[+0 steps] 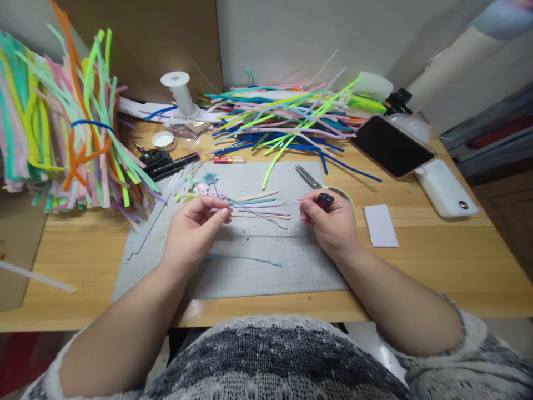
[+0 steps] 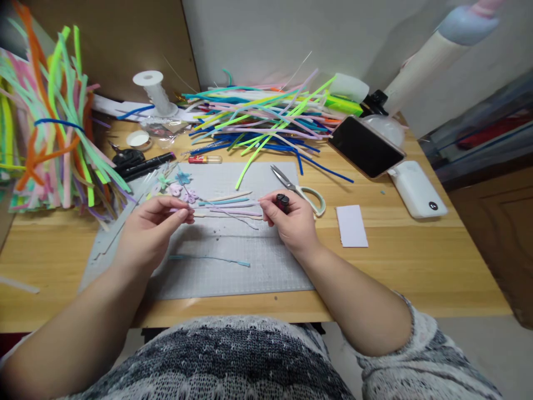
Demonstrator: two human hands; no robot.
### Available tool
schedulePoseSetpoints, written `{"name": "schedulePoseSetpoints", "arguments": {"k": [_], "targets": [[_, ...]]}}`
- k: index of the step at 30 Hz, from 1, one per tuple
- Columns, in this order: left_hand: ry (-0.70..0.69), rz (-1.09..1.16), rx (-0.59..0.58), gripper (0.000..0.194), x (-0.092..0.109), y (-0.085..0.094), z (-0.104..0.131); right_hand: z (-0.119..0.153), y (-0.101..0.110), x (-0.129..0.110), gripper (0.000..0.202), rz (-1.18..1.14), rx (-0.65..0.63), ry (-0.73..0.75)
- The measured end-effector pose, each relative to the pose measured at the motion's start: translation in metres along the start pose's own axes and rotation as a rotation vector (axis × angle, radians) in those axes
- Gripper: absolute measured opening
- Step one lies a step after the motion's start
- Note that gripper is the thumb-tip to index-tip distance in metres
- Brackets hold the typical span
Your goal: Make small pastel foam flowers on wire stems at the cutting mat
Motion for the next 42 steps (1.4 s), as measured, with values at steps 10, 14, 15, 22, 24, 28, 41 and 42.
{"name": "schedulePoseSetpoints", "arguments": {"k": [10,14,15,22,24,28,41,42], "targets": [[-0.177,-0.49,-0.003,0.007,0.013,-0.001,0.0,0.001,-0.001,-0.002,0.019,0.008,-0.011,0.022],[-0.141,-0.483,-0.003,0.003,0.011,0.001,0.0,-0.001,0.004,-0.001,0.023,0.006,0.031,0.026],[-0.126,-0.474,-0.016,0.002,0.01,0.001,0.0,-0.002,0.005,0.0,0.023,-0.014,0.034,0.016],[-0.042,-0.404,-0.115,0.008,0.003,-0.003,0.001,-0.006,0.007,0.012,0.027,-0.11,0.044,-0.079],[-0.079,-0.467,-0.022,0.006,0.007,0.003,0.0,-0.006,0.006,0.011,0.026,-0.085,0.033,-0.057],[-0.074,-0.431,0.054,0.011,0.007,0.009,-0.001,-0.004,0.005,0.008,0.024,-0.062,0.025,-0.037],[-0.011,-0.129,0.022,0.012,0.003,0.005,-0.003,-0.005,0.006,0.01,0.021,-0.183,0.047,-0.042],[-0.017,-0.113,0.026,0.011,0.003,0.005,-0.003,-0.005,0.006,0.01,0.021,-0.193,0.054,-0.042]]}}
Point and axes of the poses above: each hand's wrist, its own z-axis away from the middle knuckle, its own y-axis out of the back of the hand, x = y × z, the point moved 7 cm from there along -z, towards the middle knuckle, and after that the axes turned 10 degrees about -z, right-handed, at the moved point
